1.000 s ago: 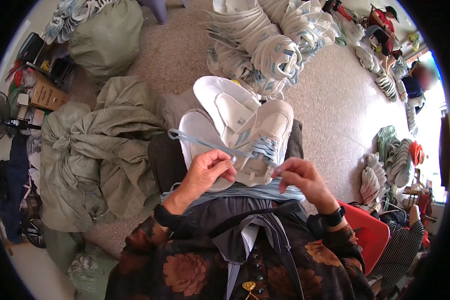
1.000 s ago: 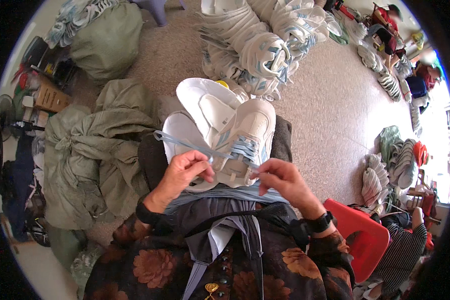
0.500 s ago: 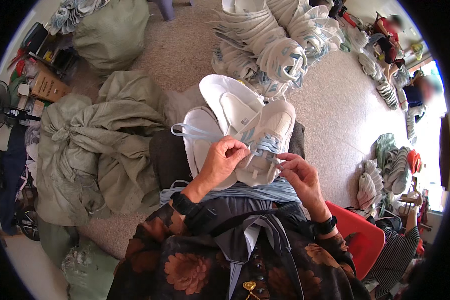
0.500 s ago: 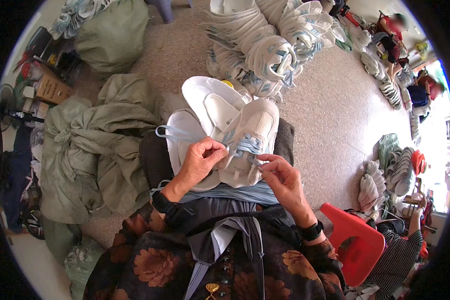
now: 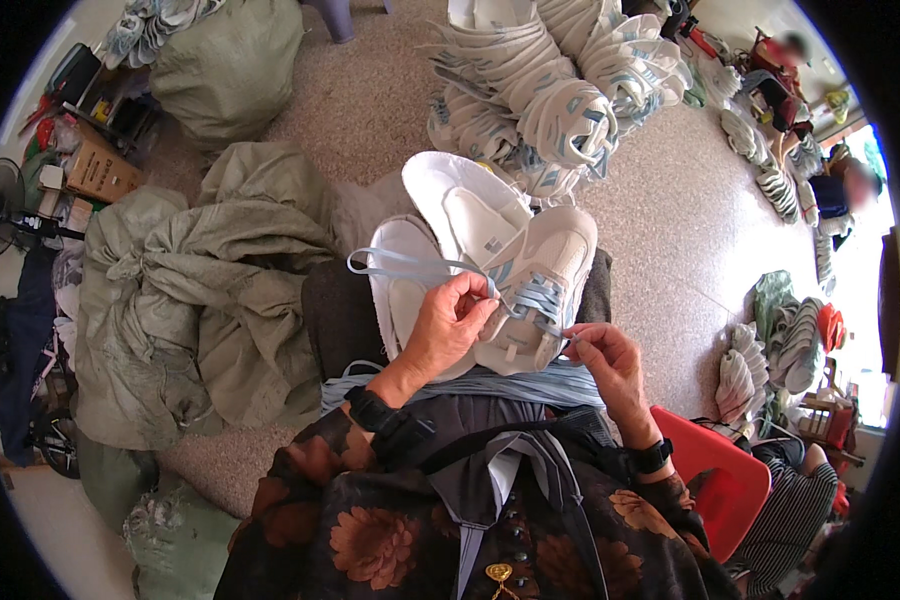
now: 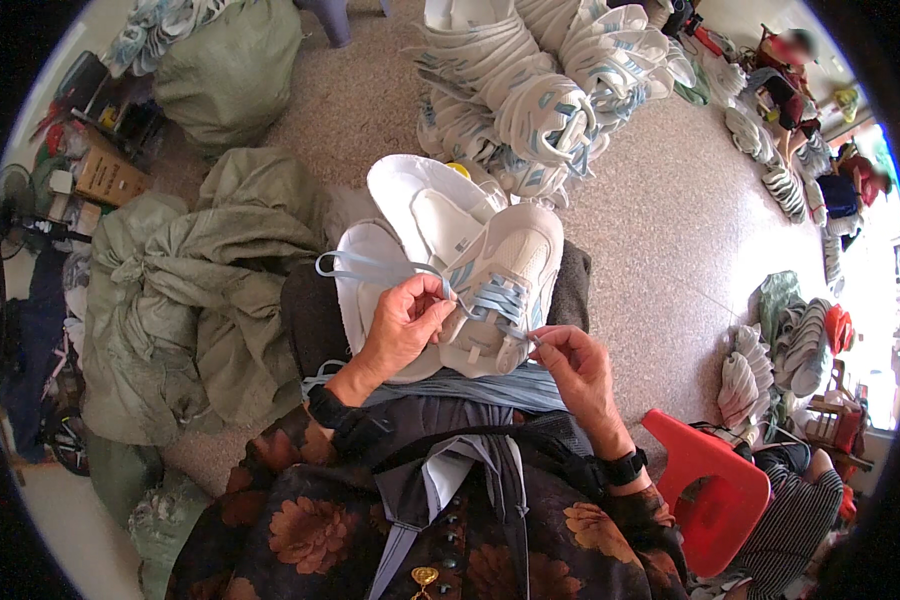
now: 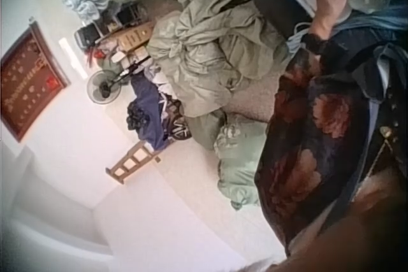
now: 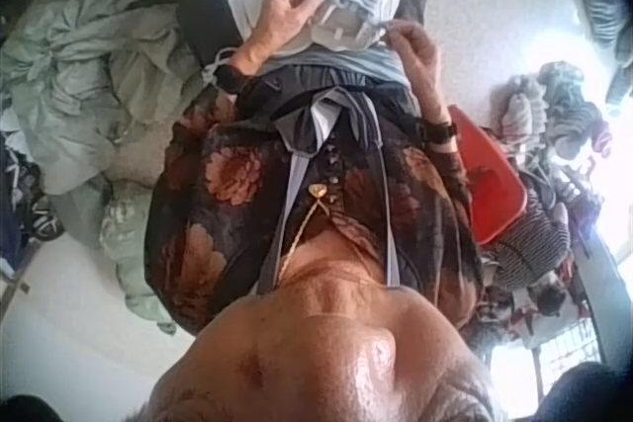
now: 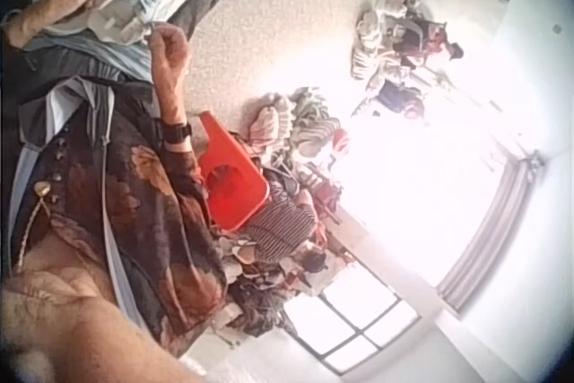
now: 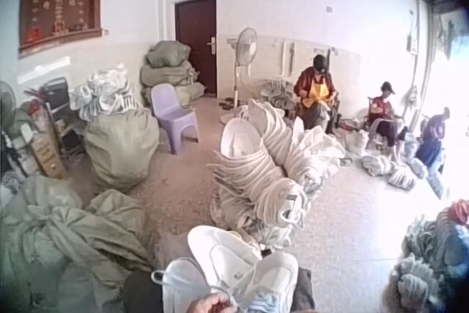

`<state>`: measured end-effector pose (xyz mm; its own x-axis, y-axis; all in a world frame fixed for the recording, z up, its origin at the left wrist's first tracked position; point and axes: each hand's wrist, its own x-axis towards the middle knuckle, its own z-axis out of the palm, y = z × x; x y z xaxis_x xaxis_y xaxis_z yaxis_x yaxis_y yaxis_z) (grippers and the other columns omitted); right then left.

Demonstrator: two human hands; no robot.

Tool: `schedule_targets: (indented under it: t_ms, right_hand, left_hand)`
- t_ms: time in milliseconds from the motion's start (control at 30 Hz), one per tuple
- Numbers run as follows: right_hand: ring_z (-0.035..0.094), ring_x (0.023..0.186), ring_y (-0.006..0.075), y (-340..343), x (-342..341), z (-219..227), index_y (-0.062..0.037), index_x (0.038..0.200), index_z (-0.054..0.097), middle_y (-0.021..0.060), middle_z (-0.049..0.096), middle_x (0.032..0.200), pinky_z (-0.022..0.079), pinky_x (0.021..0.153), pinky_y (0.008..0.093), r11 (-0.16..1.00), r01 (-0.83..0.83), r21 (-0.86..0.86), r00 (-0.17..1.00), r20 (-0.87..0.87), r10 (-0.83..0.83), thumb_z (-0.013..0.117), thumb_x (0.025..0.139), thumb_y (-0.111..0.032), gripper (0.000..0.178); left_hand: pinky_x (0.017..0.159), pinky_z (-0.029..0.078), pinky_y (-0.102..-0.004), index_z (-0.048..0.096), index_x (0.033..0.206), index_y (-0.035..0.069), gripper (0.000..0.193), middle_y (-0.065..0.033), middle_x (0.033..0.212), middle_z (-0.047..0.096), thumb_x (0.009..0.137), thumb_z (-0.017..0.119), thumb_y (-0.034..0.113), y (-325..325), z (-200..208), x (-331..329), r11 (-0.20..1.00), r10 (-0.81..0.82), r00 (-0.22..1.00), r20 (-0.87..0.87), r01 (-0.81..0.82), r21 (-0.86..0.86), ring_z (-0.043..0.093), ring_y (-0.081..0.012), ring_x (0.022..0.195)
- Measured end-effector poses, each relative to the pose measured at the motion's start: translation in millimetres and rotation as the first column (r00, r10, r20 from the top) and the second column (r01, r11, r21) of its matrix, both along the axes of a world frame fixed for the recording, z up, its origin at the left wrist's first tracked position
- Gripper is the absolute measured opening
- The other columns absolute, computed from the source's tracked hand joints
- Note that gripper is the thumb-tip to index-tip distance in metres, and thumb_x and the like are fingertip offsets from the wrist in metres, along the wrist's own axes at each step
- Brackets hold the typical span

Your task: Insert and thread laces through the eyelets of a white athletic shoe.

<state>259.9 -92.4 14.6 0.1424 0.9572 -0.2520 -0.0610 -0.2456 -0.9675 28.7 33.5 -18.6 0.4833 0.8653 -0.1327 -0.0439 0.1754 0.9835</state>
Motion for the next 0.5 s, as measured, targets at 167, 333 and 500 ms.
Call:
schedule_targets:
  t_ms: [167,333,500]
  right_hand:
    - [0.063,0.094,0.0125,-1,0,-8,0.0009,0.103,0.063,0.0119,0.066,0.115,0.052,0.086,0.0281,1.000,0.019,-0.006,1.000,-0.014,-0.020,0.059,0.098,-0.006,0.010]
    - [0.063,0.097,0.0114,1,3,-15,0.0037,0.103,0.064,0.0092,0.067,0.111,0.053,0.087,0.0272,1.000,0.013,0.001,0.995,0.099,-0.013,0.057,0.097,-0.003,0.011]
    - [0.064,0.100,0.0147,0,2,-20,0.0033,0.099,0.062,0.0106,0.067,0.111,0.052,0.087,0.0290,0.998,0.009,0.066,0.988,0.156,-0.019,0.059,0.095,-0.002,0.008]
  left_hand:
    - [0.056,0.047,-0.0215,0.063,0.095,0.001,0.005,0.0008,0.081,0.063,0.094,0.066,0.004,-1,-4,1,0.993,0.042,0.998,-0.055,-0.036,0.117,0.056,-0.0039,0.065]
    - [0.062,0.049,-0.0295,0.060,0.093,0.000,0.009,-0.0073,0.084,0.061,0.089,0.067,-0.002,-3,4,1,0.841,0.115,0.961,-0.252,0.041,0.540,0.063,-0.0179,0.073]
    - [0.066,0.052,-0.0388,0.061,0.093,0.002,0.015,-0.0130,0.089,0.062,0.082,0.072,0.001,-3,13,10,0.674,0.138,0.927,-0.349,0.170,0.719,0.063,-0.0347,0.078]
